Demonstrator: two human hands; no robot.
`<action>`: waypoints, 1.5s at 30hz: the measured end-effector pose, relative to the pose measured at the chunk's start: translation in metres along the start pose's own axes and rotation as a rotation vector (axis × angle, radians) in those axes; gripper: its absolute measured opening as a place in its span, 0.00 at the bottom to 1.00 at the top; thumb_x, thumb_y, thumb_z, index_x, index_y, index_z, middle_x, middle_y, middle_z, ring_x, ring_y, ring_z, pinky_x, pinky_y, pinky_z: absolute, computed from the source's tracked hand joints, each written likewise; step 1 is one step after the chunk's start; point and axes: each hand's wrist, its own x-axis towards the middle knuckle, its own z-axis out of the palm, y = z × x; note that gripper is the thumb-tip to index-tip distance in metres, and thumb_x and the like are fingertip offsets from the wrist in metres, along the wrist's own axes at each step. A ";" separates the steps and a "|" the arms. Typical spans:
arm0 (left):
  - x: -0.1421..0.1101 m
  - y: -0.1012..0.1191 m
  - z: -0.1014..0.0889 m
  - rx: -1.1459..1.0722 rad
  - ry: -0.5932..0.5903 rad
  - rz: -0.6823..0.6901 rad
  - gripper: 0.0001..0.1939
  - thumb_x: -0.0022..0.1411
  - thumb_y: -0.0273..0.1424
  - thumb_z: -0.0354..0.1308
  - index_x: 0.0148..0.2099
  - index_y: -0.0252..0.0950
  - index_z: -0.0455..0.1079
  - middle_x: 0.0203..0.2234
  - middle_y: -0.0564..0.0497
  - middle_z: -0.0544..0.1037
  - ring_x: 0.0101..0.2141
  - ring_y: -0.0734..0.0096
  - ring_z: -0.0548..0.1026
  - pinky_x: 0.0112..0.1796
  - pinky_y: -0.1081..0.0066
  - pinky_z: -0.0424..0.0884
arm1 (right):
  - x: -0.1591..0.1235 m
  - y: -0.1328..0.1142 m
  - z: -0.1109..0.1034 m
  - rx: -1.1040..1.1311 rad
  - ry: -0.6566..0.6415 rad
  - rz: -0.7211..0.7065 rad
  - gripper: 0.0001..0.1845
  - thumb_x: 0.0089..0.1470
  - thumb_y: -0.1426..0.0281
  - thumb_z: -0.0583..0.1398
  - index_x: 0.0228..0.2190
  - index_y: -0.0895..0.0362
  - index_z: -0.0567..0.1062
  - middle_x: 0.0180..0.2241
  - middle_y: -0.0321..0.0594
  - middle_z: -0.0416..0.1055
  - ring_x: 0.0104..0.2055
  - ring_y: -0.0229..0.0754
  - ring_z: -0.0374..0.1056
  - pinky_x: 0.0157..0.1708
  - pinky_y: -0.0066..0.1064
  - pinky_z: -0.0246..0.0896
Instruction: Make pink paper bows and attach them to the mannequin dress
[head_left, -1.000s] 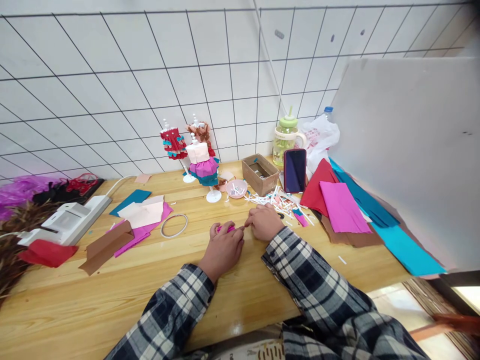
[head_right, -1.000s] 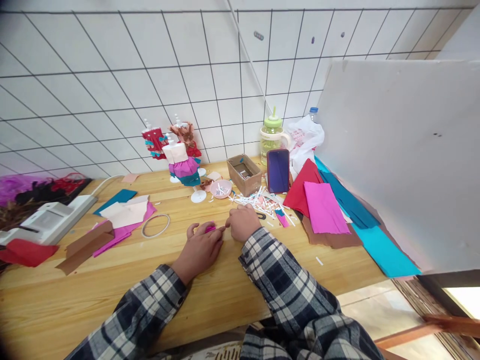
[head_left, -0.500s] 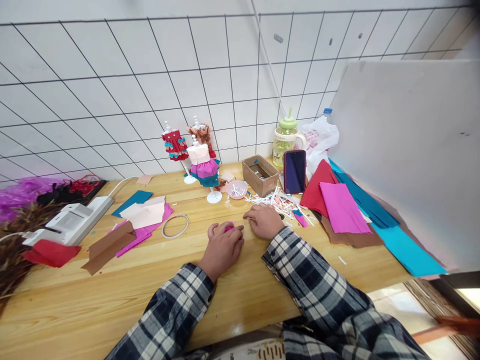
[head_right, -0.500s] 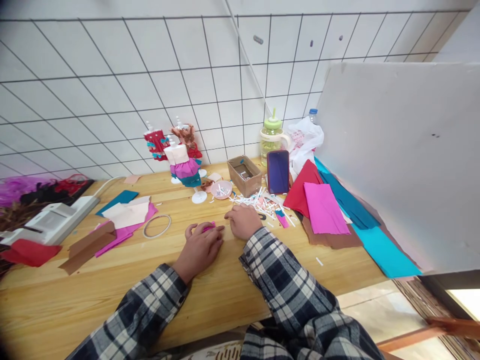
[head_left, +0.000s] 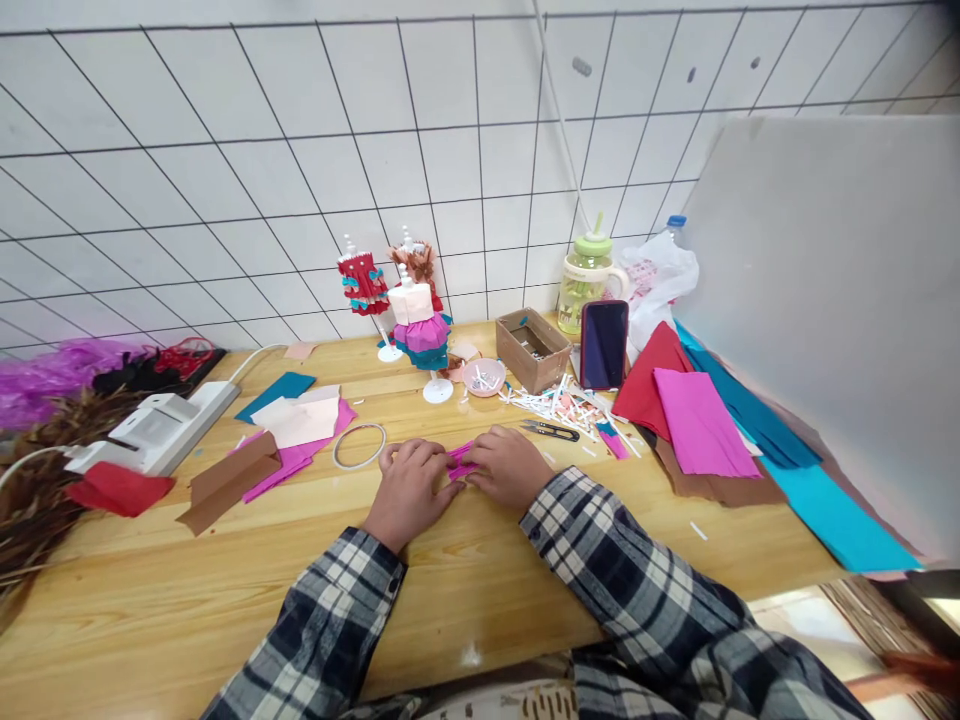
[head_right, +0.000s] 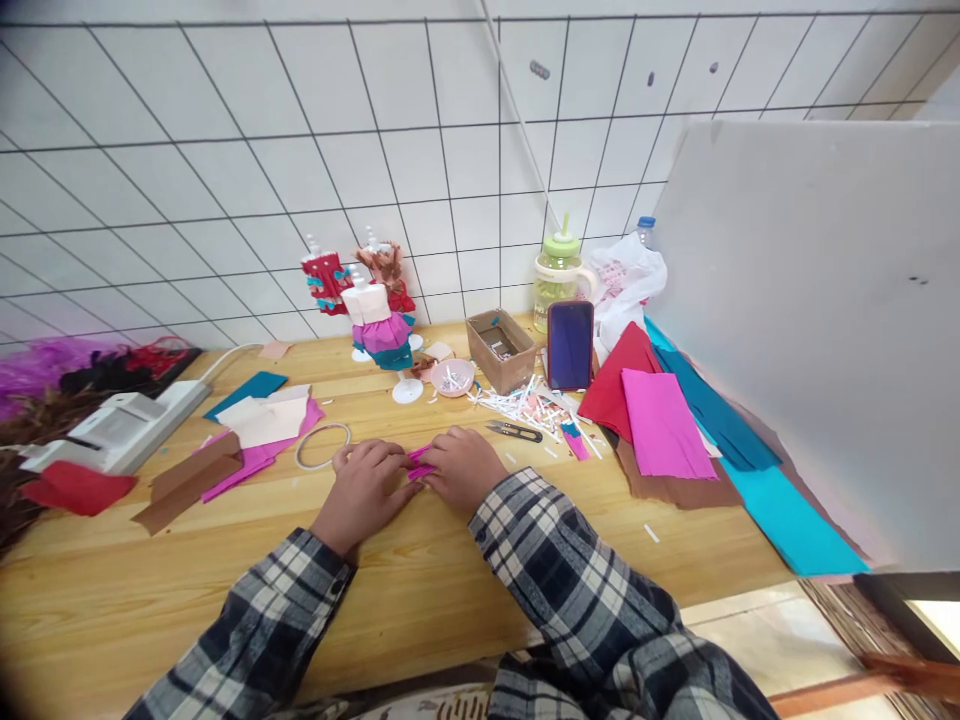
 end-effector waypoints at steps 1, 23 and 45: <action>0.001 0.001 0.001 0.007 0.002 0.002 0.10 0.59 0.39 0.58 0.40 0.42 0.74 0.41 0.47 0.77 0.45 0.55 0.69 0.48 0.51 0.54 | 0.001 -0.003 0.003 -0.020 -0.012 0.006 0.14 0.59 0.61 0.56 0.42 0.53 0.76 0.39 0.41 0.73 0.42 0.44 0.61 0.42 0.35 0.53; 0.002 0.012 0.005 0.015 0.014 -0.075 0.10 0.64 0.33 0.52 0.35 0.41 0.74 0.35 0.48 0.78 0.41 0.57 0.70 0.48 0.47 0.50 | 0.005 -0.013 0.005 -0.132 -0.113 0.154 0.13 0.60 0.63 0.55 0.38 0.56 0.77 0.37 0.42 0.73 0.41 0.44 0.63 0.40 0.33 0.54; 0.007 0.007 0.006 0.021 0.004 -0.051 0.11 0.64 0.34 0.51 0.35 0.42 0.75 0.34 0.49 0.79 0.41 0.57 0.70 0.49 0.46 0.48 | 0.009 -0.011 0.004 -0.091 -0.087 0.154 0.12 0.60 0.66 0.55 0.36 0.54 0.79 0.36 0.41 0.72 0.41 0.43 0.62 0.40 0.33 0.55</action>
